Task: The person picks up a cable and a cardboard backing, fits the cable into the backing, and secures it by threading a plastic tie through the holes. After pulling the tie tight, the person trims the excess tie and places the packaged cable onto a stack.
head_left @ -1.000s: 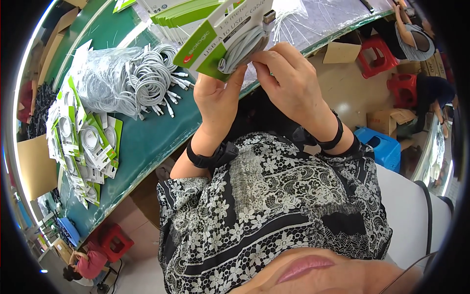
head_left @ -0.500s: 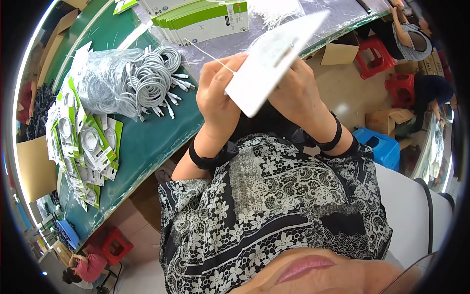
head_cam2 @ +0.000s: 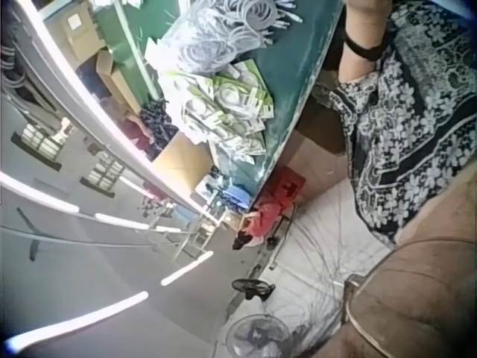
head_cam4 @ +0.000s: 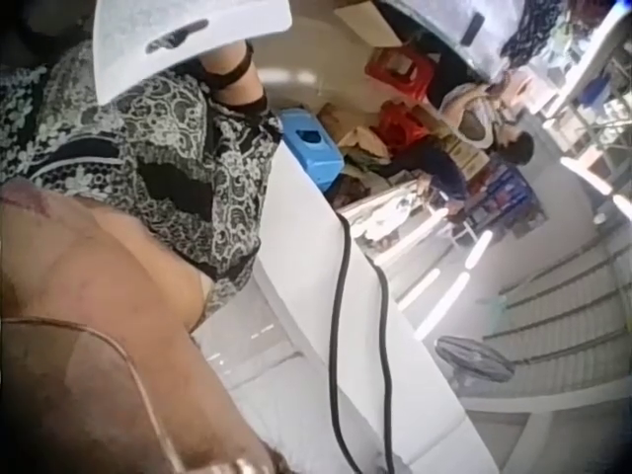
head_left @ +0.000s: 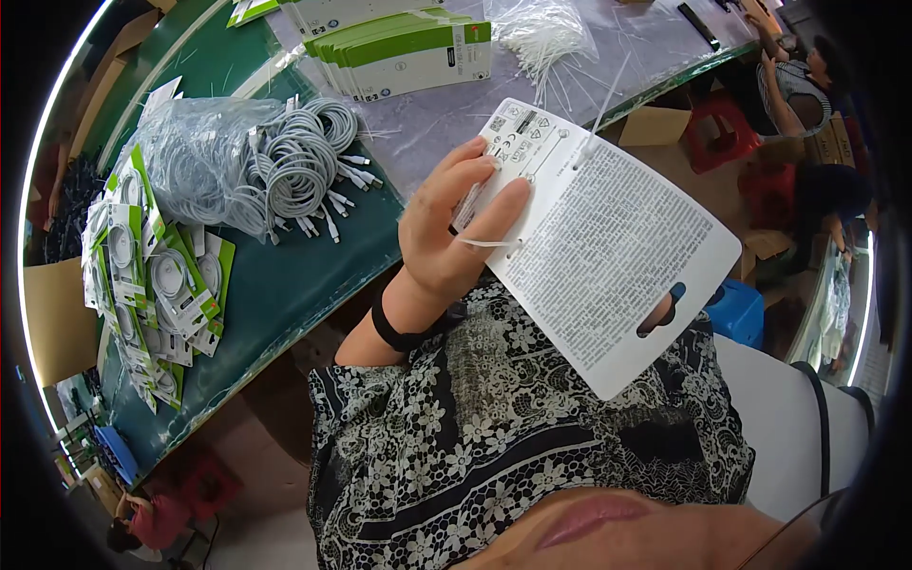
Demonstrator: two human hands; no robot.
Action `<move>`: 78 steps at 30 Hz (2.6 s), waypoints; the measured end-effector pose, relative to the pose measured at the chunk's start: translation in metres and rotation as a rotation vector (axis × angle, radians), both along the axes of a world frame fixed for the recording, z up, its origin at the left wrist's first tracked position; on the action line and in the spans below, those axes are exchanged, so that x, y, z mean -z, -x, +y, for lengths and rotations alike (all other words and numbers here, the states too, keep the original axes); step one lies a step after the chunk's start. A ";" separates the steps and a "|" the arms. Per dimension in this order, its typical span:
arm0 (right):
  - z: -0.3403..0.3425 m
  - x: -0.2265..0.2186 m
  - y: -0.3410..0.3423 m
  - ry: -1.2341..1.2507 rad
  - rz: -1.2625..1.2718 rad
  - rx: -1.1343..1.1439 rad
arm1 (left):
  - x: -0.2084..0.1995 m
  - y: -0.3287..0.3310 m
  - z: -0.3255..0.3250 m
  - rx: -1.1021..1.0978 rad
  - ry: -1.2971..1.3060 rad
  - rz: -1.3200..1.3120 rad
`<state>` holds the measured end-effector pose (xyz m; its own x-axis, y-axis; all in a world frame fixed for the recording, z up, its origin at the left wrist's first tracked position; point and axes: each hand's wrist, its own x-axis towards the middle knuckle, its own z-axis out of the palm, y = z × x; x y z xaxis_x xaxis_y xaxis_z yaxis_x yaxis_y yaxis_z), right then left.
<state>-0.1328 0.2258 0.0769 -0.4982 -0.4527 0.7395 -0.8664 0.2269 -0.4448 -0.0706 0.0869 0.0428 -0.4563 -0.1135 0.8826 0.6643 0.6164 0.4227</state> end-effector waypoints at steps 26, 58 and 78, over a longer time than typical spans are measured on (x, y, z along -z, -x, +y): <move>0.004 0.041 0.037 0.070 -0.261 -0.255 | -0.007 -0.011 0.003 0.813 -1.301 -0.673; 0.005 0.068 0.049 0.147 -0.703 -0.423 | 0.019 -0.009 -0.011 0.766 -1.352 -0.926; -0.015 0.127 0.063 0.384 -1.723 -0.668 | 0.059 -0.024 -0.023 0.772 -1.297 -0.683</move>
